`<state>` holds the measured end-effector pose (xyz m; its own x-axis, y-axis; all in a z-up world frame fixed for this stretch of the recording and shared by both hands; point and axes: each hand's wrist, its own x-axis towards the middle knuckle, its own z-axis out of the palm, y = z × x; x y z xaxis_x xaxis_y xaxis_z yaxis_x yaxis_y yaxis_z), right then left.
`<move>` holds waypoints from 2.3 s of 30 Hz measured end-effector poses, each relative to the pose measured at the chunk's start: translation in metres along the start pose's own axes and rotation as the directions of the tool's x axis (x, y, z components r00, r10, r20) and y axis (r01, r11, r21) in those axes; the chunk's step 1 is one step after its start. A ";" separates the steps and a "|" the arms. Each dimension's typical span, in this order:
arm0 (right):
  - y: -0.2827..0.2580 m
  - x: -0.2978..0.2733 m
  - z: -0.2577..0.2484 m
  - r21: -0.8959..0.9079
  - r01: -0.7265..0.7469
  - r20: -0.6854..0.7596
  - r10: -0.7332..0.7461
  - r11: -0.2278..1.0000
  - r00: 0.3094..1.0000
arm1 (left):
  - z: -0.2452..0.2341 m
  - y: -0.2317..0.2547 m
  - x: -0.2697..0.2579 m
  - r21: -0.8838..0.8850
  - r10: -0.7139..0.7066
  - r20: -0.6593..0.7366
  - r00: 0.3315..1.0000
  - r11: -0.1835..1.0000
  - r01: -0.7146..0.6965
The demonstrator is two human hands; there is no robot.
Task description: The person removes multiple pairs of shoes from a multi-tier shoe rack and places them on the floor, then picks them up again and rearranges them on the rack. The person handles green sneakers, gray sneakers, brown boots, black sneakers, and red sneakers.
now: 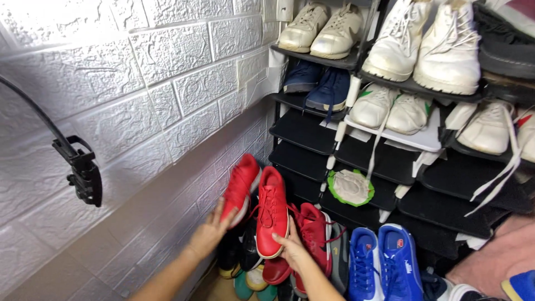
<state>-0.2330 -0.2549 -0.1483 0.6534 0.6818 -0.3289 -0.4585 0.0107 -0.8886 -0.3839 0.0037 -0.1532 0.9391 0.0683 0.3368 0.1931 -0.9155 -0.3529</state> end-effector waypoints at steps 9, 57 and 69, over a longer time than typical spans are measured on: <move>0.069 0.080 0.009 -0.253 -0.192 -0.154 0.157 0.948 0.976 | 0.076 0.032 0.017 -0.499 0.115 0.149 0.982 0.866 -0.026; -0.027 0.047 -0.036 -0.957 0.142 0.047 -0.347 0.253 0.937 | -0.010 0.085 0.137 -0.250 -0.364 0.438 0.822 0.829 0.500; -0.264 -0.131 -0.246 -0.991 0.105 -0.087 -0.992 0.077 -0.094 | -0.151 0.202 0.240 -0.669 0.132 -0.290 0.948 0.681 -0.300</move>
<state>-0.0489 -0.5267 0.0509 0.4457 -0.1390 0.8843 0.6305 -0.6526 -0.4203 -0.1621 -0.2247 -0.0113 0.8330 -0.1714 0.5261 -0.3401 -0.9086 0.2425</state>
